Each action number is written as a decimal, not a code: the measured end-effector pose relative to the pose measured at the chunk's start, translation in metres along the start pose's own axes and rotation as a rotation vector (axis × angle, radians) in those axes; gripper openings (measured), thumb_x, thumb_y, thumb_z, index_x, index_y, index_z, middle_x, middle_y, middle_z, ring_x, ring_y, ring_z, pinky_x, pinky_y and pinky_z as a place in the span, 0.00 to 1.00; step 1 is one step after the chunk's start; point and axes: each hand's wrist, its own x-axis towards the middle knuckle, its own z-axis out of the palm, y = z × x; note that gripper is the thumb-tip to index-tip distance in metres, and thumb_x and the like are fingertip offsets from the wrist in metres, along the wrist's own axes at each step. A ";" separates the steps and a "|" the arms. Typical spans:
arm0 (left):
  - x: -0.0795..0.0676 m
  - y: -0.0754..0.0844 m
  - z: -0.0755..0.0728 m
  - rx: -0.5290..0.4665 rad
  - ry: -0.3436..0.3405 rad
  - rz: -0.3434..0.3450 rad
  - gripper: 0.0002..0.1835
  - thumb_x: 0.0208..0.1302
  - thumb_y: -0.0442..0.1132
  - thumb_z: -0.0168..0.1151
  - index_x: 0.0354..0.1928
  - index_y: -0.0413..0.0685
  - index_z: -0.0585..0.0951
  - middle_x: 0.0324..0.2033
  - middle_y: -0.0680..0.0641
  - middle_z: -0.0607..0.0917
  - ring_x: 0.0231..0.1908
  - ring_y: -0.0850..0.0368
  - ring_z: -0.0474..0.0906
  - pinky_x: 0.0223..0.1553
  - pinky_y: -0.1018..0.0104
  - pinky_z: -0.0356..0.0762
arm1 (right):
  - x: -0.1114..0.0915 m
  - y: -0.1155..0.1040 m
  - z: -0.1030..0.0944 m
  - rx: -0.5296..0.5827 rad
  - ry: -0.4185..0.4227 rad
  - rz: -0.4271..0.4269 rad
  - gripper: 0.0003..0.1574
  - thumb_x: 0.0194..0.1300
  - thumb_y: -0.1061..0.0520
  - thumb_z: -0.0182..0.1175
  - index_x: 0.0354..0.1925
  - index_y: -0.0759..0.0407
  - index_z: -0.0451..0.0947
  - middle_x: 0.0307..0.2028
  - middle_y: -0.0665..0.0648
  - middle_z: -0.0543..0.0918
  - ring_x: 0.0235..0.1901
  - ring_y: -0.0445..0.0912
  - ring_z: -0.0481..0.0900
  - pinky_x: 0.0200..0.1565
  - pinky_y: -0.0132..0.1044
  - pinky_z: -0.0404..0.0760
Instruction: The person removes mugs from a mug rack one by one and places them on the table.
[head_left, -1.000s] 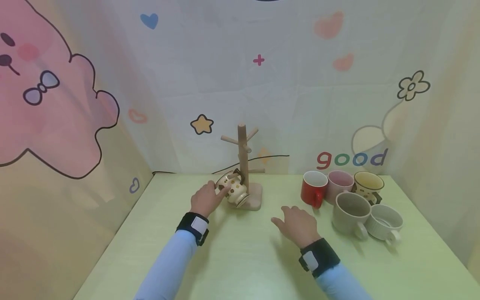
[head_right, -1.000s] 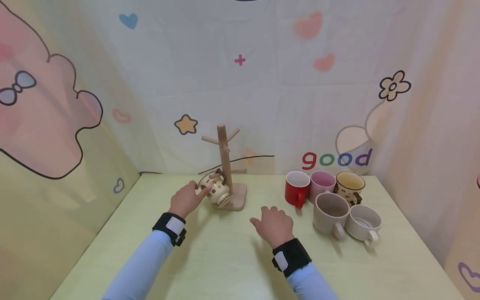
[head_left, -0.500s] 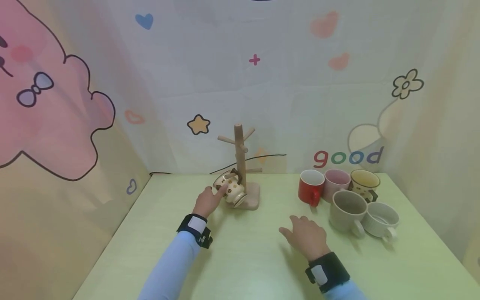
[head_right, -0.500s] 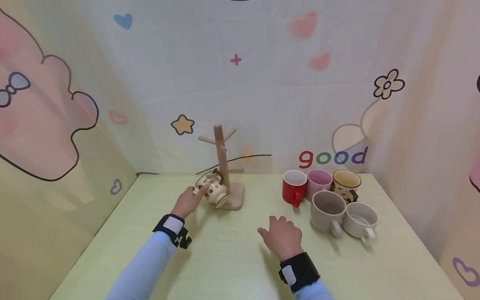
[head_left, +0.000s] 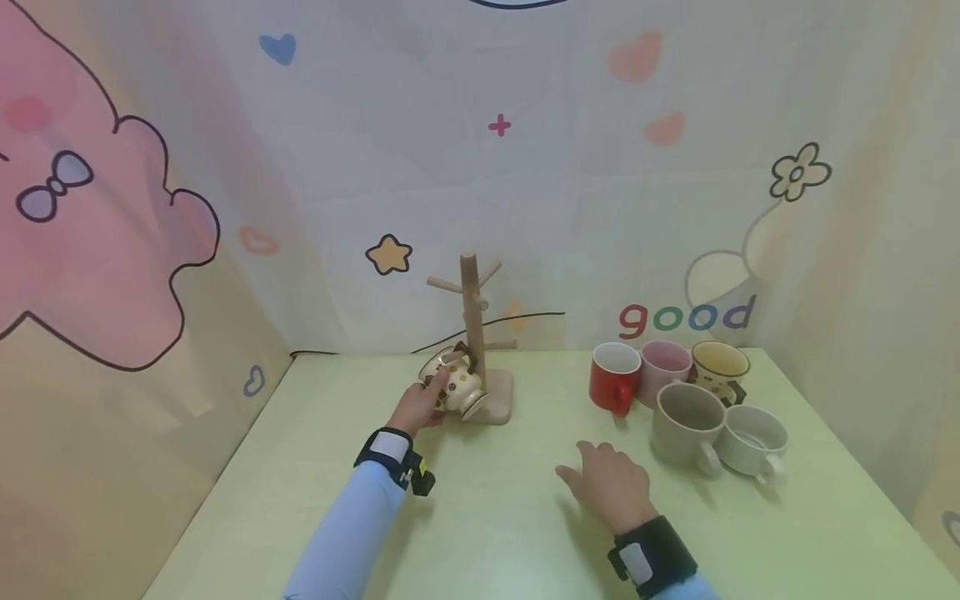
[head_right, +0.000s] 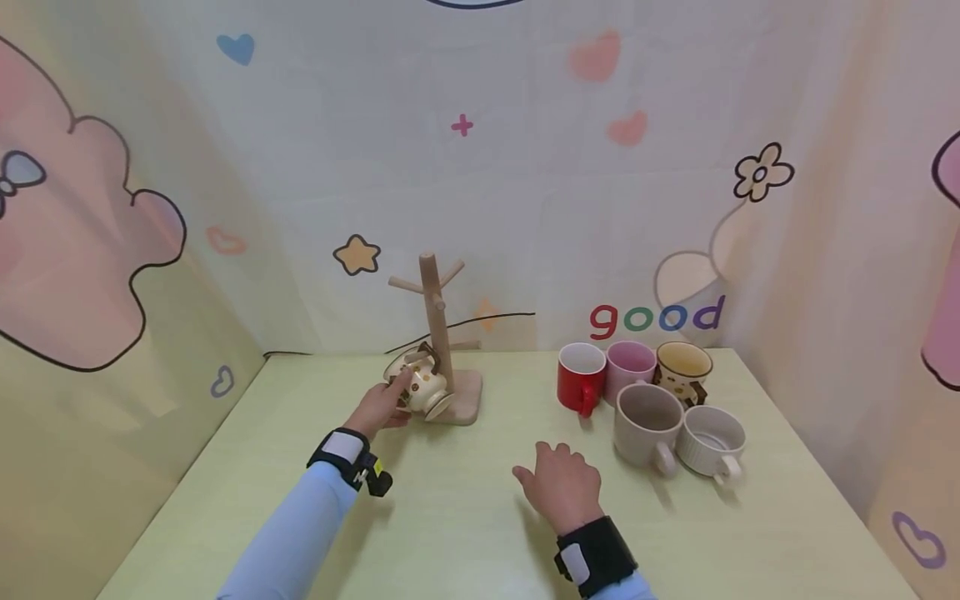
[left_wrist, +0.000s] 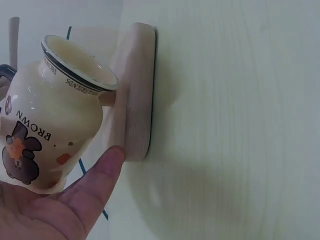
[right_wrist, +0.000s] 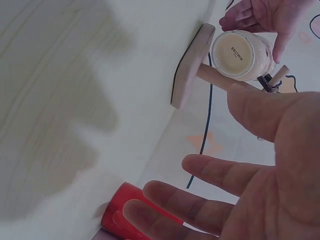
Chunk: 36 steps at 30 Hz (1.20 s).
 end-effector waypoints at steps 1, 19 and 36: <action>0.001 0.000 0.001 -0.028 -0.012 -0.005 0.48 0.70 0.69 0.45 0.67 0.27 0.62 0.62 0.29 0.71 0.51 0.37 0.81 0.54 0.49 0.78 | 0.000 0.000 0.000 0.000 0.003 0.001 0.35 0.66 0.41 0.63 0.59 0.66 0.76 0.45 0.68 0.81 0.42 0.63 0.81 0.42 0.61 0.80; 0.008 0.005 0.006 -0.175 -0.070 -0.027 0.40 0.73 0.63 0.48 0.65 0.31 0.64 0.63 0.31 0.69 0.57 0.38 0.76 0.57 0.48 0.75 | -0.002 0.005 0.003 0.022 0.033 0.004 0.34 0.67 0.41 0.62 0.58 0.66 0.76 0.44 0.68 0.81 0.42 0.63 0.80 0.40 0.61 0.80; 0.013 -0.001 0.008 -0.256 -0.061 -0.027 0.44 0.72 0.63 0.51 0.69 0.28 0.58 0.64 0.31 0.68 0.60 0.39 0.73 0.58 0.48 0.74 | -0.011 0.008 0.001 0.035 0.084 -0.013 0.32 0.67 0.43 0.62 0.56 0.66 0.77 0.42 0.68 0.81 0.41 0.64 0.81 0.39 0.59 0.80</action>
